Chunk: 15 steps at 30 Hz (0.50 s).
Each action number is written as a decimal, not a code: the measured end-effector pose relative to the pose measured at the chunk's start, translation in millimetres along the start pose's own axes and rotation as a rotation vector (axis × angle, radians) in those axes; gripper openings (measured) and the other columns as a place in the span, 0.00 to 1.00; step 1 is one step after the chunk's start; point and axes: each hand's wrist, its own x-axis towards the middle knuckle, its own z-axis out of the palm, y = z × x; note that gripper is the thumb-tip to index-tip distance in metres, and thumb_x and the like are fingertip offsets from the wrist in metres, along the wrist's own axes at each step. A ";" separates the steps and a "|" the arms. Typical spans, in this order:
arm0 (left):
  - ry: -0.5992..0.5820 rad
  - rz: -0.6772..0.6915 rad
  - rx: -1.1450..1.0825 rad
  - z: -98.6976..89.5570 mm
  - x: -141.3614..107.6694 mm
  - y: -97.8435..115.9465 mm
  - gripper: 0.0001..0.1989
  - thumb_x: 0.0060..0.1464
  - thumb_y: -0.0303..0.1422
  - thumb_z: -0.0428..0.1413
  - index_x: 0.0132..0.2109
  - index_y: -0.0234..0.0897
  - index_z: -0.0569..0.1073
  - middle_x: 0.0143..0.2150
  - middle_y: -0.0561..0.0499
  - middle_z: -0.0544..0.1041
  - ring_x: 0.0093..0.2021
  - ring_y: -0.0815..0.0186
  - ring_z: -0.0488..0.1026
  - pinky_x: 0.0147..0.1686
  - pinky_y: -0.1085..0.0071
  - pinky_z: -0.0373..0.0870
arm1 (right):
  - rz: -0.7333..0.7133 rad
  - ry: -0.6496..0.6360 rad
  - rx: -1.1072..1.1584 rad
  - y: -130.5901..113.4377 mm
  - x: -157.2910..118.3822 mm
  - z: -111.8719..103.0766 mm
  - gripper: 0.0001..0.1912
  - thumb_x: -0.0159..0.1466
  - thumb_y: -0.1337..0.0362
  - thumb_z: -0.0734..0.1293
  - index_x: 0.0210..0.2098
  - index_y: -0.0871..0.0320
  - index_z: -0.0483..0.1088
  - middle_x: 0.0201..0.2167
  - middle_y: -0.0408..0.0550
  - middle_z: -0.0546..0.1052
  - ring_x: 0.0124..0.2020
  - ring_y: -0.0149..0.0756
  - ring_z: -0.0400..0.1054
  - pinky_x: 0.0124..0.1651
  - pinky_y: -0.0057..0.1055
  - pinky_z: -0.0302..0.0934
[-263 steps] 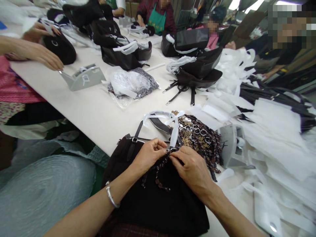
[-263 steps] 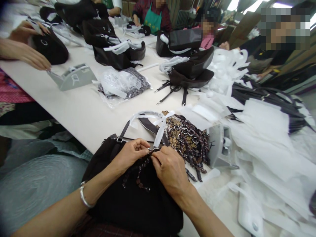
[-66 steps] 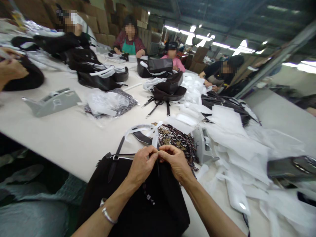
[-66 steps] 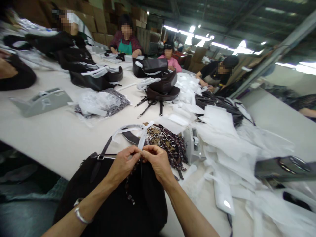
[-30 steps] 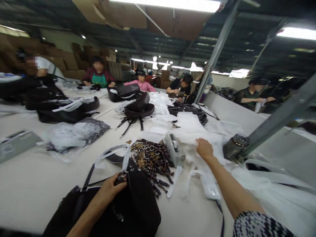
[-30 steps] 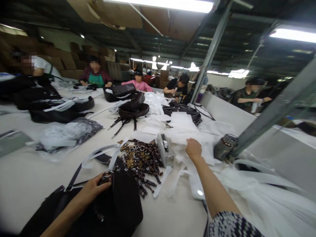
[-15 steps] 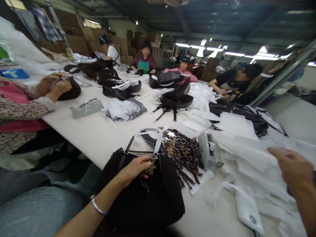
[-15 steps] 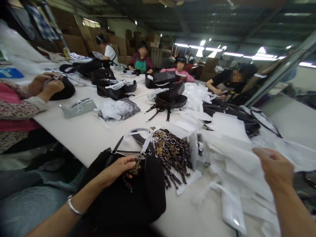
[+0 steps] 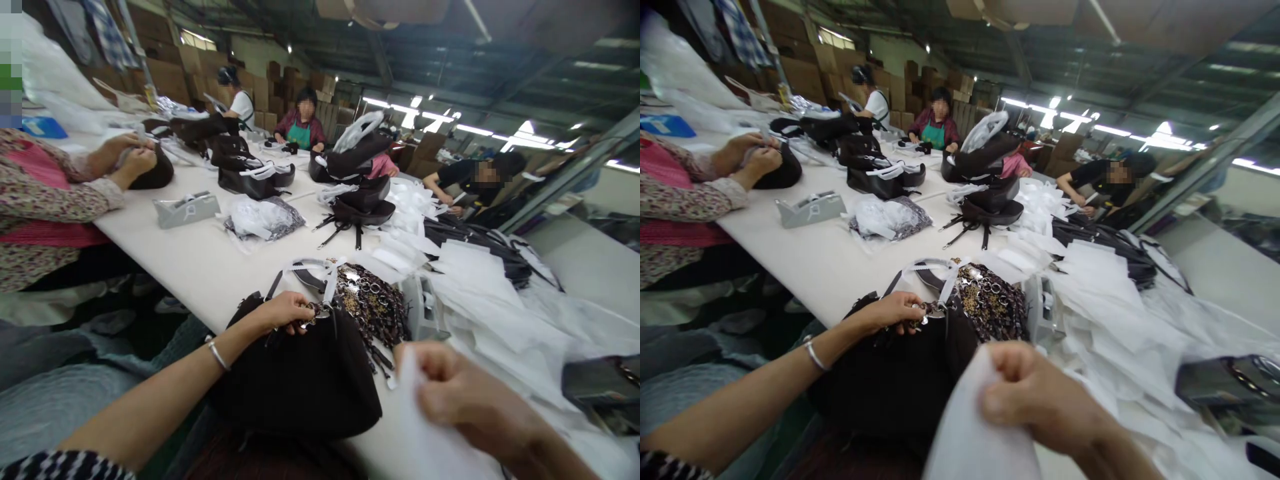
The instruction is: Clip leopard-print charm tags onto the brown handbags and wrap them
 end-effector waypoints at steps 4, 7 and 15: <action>-0.045 -0.006 0.209 -15.3 12.0 22.9 0.11 0.46 0.35 0.58 0.36 0.33 0.73 0.22 0.56 0.72 0.19 0.72 0.70 0.16 0.79 0.59 | 0.056 -0.064 -0.333 32.4 105.2 34.0 0.13 0.47 0.60 0.76 0.26 0.63 0.73 0.19 0.38 0.70 0.18 0.22 0.56 0.20 0.20 0.48; -0.064 -0.033 0.237 -20.6 16.9 38.2 0.07 0.45 0.32 0.59 0.33 0.33 0.72 0.18 0.58 0.69 0.15 0.74 0.64 0.13 0.80 0.53 | -0.087 0.330 -0.299 58.1 164.8 30.6 0.09 0.46 0.66 0.73 0.20 0.63 0.70 0.14 0.36 0.65 0.16 0.22 0.51 0.18 0.22 0.41; -0.145 -0.112 0.076 -10.4 7.6 31.7 0.13 0.52 0.31 0.57 0.44 0.32 0.72 0.28 0.53 0.75 0.20 0.72 0.71 0.15 0.80 0.62 | -0.268 0.604 0.055 68.3 199.0 5.6 0.11 0.51 0.59 0.70 0.25 0.61 0.68 0.16 0.37 0.67 0.17 0.24 0.53 0.20 0.22 0.45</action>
